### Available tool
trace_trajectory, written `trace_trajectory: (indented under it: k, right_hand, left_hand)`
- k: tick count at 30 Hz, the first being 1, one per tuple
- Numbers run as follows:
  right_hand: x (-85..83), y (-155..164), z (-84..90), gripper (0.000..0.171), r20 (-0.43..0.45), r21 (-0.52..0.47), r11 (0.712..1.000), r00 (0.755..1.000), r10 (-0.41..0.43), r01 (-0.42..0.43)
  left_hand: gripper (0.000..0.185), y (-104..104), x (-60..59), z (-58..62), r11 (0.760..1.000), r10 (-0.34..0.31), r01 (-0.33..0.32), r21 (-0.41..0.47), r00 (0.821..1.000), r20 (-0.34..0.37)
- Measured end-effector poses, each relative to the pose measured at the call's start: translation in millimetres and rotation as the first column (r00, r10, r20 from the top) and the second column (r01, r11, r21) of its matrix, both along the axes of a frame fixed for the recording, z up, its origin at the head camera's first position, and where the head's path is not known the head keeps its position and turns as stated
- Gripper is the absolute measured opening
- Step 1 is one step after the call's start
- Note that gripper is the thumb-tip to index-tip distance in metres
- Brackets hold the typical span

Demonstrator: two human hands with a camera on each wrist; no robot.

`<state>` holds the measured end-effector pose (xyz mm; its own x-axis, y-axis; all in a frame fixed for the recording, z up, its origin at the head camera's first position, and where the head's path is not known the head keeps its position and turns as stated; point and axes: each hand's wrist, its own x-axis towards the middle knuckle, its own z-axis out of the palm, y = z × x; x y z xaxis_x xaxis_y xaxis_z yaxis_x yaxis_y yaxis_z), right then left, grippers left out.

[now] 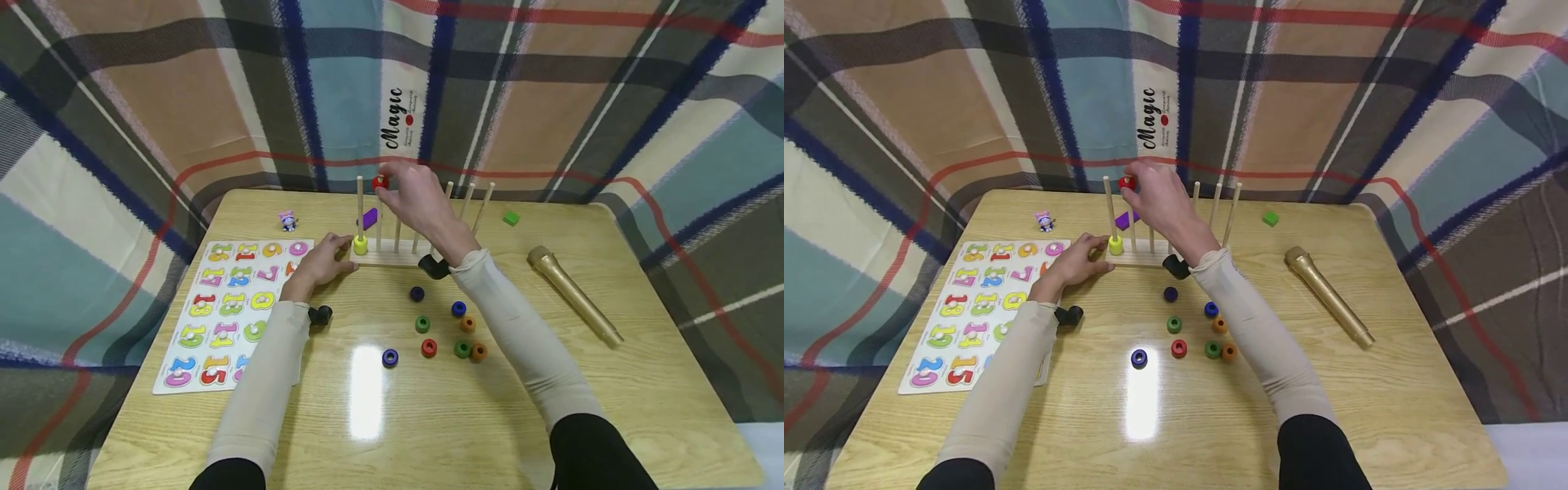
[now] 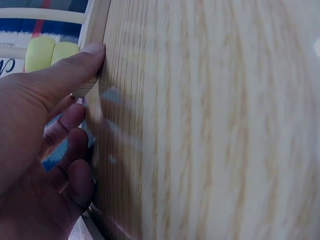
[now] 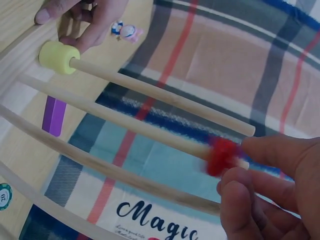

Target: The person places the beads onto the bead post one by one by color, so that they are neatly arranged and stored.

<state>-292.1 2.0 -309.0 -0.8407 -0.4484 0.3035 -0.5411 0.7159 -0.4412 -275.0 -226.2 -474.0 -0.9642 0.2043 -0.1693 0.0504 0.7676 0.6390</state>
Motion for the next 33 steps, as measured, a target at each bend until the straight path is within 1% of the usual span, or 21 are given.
trace_trajectory:
  k: [4, 7, 10, 14, 15, 17, 19, 20, 22, 24, 25, 27, 29, 31, 33]
  right_hand:
    - [0.3, 3, -2.8, 0.036, -0.014, 0.009, 1.0, 1.0, 0.002, -0.002]
    - [4.7, 9, -5.6, 0.034, -0.046, -0.014, 1.0, 0.999, 0.006, -0.006]
    - [18.1, 22, -12.5, 0.031, -0.071, -0.058, 0.998, 0.997, 0.026, -0.03]
    - [47.3, 48, -29.3, 0.026, -0.094, -0.094, 0.993, 0.994, 0.056, -0.065]
    - [55.5, 55, -35.0, 0.025, -0.084, -0.089, 0.994, 0.995, 0.061, -0.068]
    - [72.3, 69, -48.5, 0.02, -0.038, -0.053, 0.996, 0.997, 0.074, -0.076]
    - [90.1, 81, -64.6, 0.015, 0.058, 0.028, 0.995, 0.994, 0.095, -0.096]
    - [99.2, 86, -73.5, 0.014, 0.117, 0.074, 0.99, 0.987, 0.109, -0.118]
    - [116.2, 91, -92.3, 0.015, 0.215, 0.16, 0.97, 0.966, 0.147, -0.183]
    - [130.3, 93, -109.6, 0.016, 0.273, 0.225, 0.942, 0.944, 0.182, -0.247]
    - [135.9, 93, -116.8, 0.018, 0.283, 0.243, 0.931, 0.938, 0.202, -0.273]
    - [143.8, 90, -128.4, 0.017, 0.267, 0.27, 0.913, 0.935, 0.233, -0.305]
    - [147.2, 88, -133.8, 0.014, 0.242, 0.28, 0.908, 0.938, 0.247, -0.312]
    - [145.5, 86, -131.4, 0.012, 0.22, 0.268, 0.913, 0.942, 0.253, -0.308]
    - [137.7, 85, -121.5, 0.012, 0.203, 0.242, 0.922, 0.945, 0.256, -0.302]
  left_hand:
    - [0.073, 0, -0.3, -0.4, 1.0, -0.004, 0.004, -0.009, 1.0, -0.002]
    - [0.074, 0, -0.4, 0.0, 1.0, -0.007, 0.007, -0.004, 1.0, 0.002]
    - [0.075, 2, -0.7, -0.1, 1.0, -0.012, 0.012, 0.001, 1.0, 0.007]
    - [0.075, 4, -1.5, 0.1, 1.0, -0.014, 0.014, -0.004, 1.0, 0.007]
    - [0.075, 4, -1.8, 0.5, 1.0, -0.014, 0.014, -0.006, 1.0, 0.006]
    - [0.075, 5, -2.1, 1.3, 1.0, -0.017, 0.017, -0.01, 1.0, 0.004]
    - [0.075, 4, -2.4, 1.8, 1.0, -0.023, 0.023, -0.014, 1.0, 0.002]
    - [0.075, 3, -2.5, 2.0, 0.999, -0.027, 0.027, -0.016, 1.0, 0.002]
    - [0.075, 1, -2.5, 1.8, 0.999, -0.033, 0.033, -0.023, 0.999, 0.005]
    - [0.075, -3, -2.4, 1.9, 0.999, -0.028, 0.029, -0.027, 1.0, 0.005]
    - [0.074, -5, -1.8, 3.0, 0.999, -0.029, 0.029, -0.03, 1.0, 0.004]
    - [0.074, -8, -1.3, 4.4, 0.999, -0.026, 0.026, -0.034, 1.0, 0.003]
    - [0.074, -9, -1.7, 4.7, 0.999, -0.025, 0.025, -0.031, 1.0, -0.003]
    - [0.074, -8, -2.3, 4.5, 0.999, -0.034, 0.034, -0.026, 0.999, -0.005]
    - [0.074, -5, -3.6, 2.3, 0.999, -0.036, 0.036, -0.017, 0.999, -0.002]
